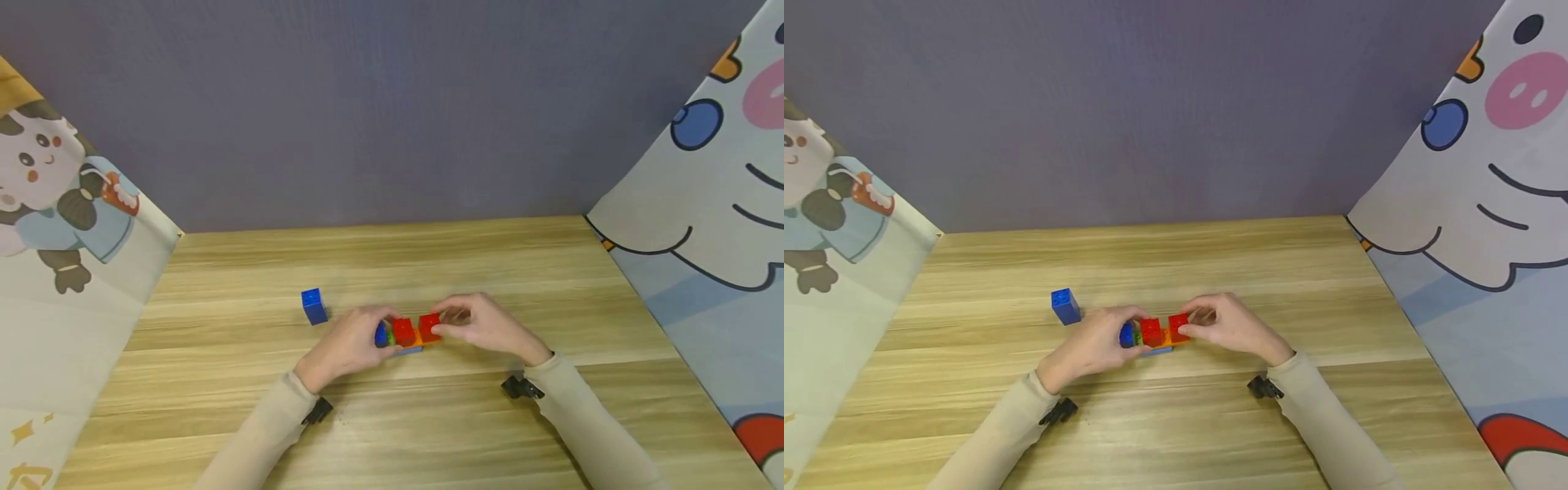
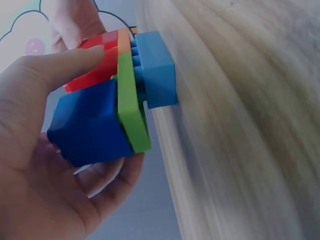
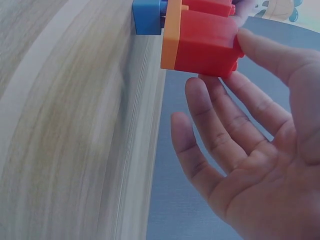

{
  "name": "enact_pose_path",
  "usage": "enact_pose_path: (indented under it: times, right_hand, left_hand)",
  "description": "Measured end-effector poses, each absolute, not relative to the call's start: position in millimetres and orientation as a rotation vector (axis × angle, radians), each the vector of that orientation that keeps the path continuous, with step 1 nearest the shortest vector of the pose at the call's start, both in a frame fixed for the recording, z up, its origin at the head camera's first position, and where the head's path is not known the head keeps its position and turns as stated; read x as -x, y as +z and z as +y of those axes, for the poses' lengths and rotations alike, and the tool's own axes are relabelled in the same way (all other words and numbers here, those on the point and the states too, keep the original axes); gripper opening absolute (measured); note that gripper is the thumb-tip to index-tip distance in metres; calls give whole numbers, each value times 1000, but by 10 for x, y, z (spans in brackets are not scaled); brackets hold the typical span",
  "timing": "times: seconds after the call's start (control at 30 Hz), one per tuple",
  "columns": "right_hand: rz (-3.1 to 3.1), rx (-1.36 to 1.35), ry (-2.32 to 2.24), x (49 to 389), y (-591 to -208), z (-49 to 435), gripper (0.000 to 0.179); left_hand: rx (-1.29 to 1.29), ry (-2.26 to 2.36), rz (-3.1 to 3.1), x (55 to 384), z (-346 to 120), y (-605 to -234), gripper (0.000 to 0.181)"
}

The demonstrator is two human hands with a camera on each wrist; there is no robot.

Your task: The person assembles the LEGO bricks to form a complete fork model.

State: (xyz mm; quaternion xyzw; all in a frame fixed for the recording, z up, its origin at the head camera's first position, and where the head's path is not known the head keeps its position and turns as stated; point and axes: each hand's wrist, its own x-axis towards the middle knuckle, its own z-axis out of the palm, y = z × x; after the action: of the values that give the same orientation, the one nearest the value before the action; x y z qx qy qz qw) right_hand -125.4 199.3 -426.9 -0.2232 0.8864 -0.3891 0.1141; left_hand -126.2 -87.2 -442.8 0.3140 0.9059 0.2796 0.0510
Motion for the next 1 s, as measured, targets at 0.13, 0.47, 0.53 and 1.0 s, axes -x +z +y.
enact_pose_path:
  times: [0.13, 0.47, 0.53, 1.0]
  right_hand:
    - [2582, 626, -1137, 1243, -4270, 1988, 35]
    - [2593, 653, -1153, 1241, -4269, 1965, 34]
    - [2620, 685, -1147, 1230, -4271, 1934, 33]
    - [2676, 831, -1100, 1142, -4293, 1514, 30]
  left_hand:
    - [-939, 782, 2723, 1266, -842, -4475, 60]
    - [-912, 794, 2689, 1262, -818, -4467, 56]
    - [-913, 788, 2690, 1264, -811, -4462, 55]
    - [-969, 743, 2735, 1259, -771, -4468, 44]
